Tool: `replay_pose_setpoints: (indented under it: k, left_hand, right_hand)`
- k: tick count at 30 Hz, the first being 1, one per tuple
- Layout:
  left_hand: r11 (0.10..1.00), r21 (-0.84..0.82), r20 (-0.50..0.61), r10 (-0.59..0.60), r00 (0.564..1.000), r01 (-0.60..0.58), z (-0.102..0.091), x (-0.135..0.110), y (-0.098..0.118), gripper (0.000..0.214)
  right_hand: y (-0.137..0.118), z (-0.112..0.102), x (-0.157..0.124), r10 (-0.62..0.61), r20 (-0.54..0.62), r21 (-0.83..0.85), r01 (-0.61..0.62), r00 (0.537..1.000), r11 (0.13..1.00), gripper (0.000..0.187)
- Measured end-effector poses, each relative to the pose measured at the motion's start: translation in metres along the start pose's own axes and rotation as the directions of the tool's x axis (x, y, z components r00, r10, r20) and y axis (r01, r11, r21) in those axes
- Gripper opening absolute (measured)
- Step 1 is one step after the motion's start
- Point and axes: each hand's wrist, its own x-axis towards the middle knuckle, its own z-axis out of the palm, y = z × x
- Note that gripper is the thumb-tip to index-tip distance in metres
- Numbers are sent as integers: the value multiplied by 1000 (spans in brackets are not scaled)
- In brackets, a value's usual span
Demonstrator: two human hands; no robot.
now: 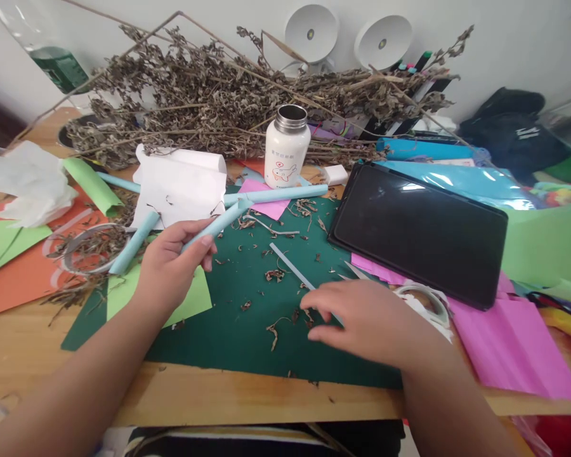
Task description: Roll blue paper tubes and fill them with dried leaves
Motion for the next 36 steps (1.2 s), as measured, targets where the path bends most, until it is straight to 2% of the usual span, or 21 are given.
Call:
replay_pose_setpoints:
  k: [1, 3, 6, 9, 12, 15, 18, 20, 21, 24, 25, 26, 27, 28, 32, 36]
  left_hand:
    - [999, -36, -9, -3, 1000, 2, 1, 1, 1, 21]
    - [996, -94, -23, 7, 1000, -9, 2, 3, 6, 21]
    - [992, -96, -73, 74, 995, -81, 8, 3, 12, 21]
    - [988, -105, -71, 103, 992, -110, 20, 5, 16, 20]
    - [978, -166, -62, 119, 991, -127, 37, 13, 14, 19]
    - [959, -179, -49, 216, 975, -221, 54, 24, 9, 21]
    - [953, -93, 23, 293, 956, -290, 57, 28, 2, 24]
    - [954, -7, 135, 299, 945, -301, 49, 23, 0, 25]
    - [954, 36, 213, 285, 935, -299, 43, 20, -1, 25]
    - [940, 188, 463, 170, 870, -284, 22, 7, 1, 23]
    - [938, 216, 504, 131, 854, -272, 17, 3, 2, 22]
    - [936, 230, 526, 109, 843, -265, 12, -1, 3, 21]
    - [936, 238, 536, 95, 839, -259, 10, -4, 4, 20]
    - [937, 238, 537, 92, 838, -256, 8, -7, 5, 20]
    - [953, 179, 546, 111, 831, -245, 12, -13, 7, 20]
    - [972, 118, 553, 107, 827, -205, 14, -15, 10, 19]
  right_hand:
    - [-7, 3, 0, 9, 15, -21, -9, 1000, 1000, 18]
    - [-17, 11, 4, -4, -33, -69, 1, 999, 998, 27]
    - [-23, 24, 19, -56, -213, -130, 28, 976, 991, 39]
    - [-18, 33, 33, -23, -339, -187, -43, 941, 981, 33]
    - [-15, 37, 40, 9, -333, -219, -87, 943, 972, 24]
    - [-14, 37, 40, 13, -313, -211, -83, 950, 974, 19]
    - [-8, 31, 37, 39, -359, -76, -71, 932, 995, 16]
    - [0, 25, 34, 93, -462, 118, -43, 882, 992, 13]
    - [5, 22, 32, 131, -532, 218, -14, 837, 976, 12]
    - [19, 11, 24, 243, -724, 399, 104, 645, 911, 10]
    - [22, 9, 22, 263, -762, 424, 148, 592, 893, 10]
    - [23, 7, 20, 269, -783, 439, 191, 561, 878, 11]
    - [23, 6, 19, 257, -793, 444, 234, 553, 865, 11]
    - [22, 6, 19, 227, -793, 441, 276, 566, 854, 11]
    - [12, 11, 24, 57, -764, 405, 409, 643, 817, 12]
    - [5, 17, 28, -33, -774, 348, 468, 632, 812, 17]
